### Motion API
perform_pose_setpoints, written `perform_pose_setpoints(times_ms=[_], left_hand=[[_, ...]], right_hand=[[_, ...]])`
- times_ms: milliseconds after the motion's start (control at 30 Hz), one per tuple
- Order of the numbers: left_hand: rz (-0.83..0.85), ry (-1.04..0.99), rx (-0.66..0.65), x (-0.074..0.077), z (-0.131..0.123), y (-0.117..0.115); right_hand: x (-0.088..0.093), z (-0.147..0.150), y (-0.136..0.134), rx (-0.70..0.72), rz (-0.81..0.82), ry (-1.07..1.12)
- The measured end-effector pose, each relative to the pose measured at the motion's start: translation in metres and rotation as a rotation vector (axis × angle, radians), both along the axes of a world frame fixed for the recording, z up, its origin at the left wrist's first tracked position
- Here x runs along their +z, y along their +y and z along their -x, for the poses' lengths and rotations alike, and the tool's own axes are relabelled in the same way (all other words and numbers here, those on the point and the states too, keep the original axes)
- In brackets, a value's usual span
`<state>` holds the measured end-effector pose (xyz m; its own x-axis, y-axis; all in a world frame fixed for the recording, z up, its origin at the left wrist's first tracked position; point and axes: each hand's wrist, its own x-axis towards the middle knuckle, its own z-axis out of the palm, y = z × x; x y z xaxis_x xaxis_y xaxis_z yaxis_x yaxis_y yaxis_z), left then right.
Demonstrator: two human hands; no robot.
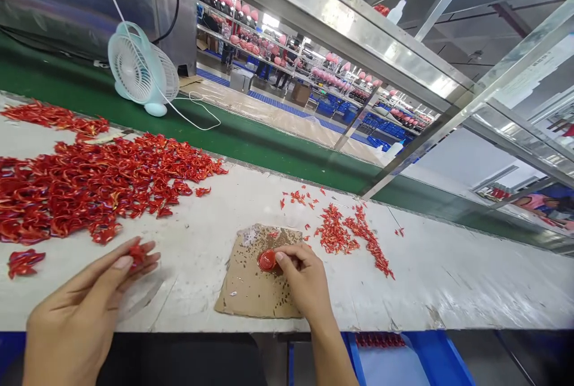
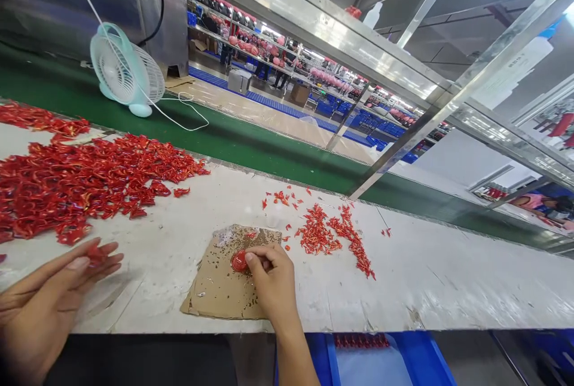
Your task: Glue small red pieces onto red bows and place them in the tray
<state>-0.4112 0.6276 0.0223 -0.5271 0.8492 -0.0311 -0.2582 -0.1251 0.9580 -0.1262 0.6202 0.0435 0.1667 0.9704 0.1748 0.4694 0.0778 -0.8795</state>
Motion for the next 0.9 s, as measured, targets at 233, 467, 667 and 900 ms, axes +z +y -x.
perform_pose_setpoints(times_ms=[233, 467, 667, 900], left_hand=[[0.044, -0.189, -0.185, 0.009, -0.023, -0.011], [0.182, -0.345, -0.294, 0.0, -0.033, -0.008], [0.318, -0.559, -0.523, 0.001, -0.059, -0.02], [0.277, -0.673, -0.798, 0.013, -0.084, -0.028]], right_hand=[[-0.007, -0.001, 0.002, -0.034, 0.02, -0.011], [-0.005, 0.0, 0.001, -0.028, 0.029, 0.058], [0.016, 0.012, -0.01, 0.064, -0.07, 0.254], [0.044, 0.036, -0.027, 0.306, -0.134, 0.288]])
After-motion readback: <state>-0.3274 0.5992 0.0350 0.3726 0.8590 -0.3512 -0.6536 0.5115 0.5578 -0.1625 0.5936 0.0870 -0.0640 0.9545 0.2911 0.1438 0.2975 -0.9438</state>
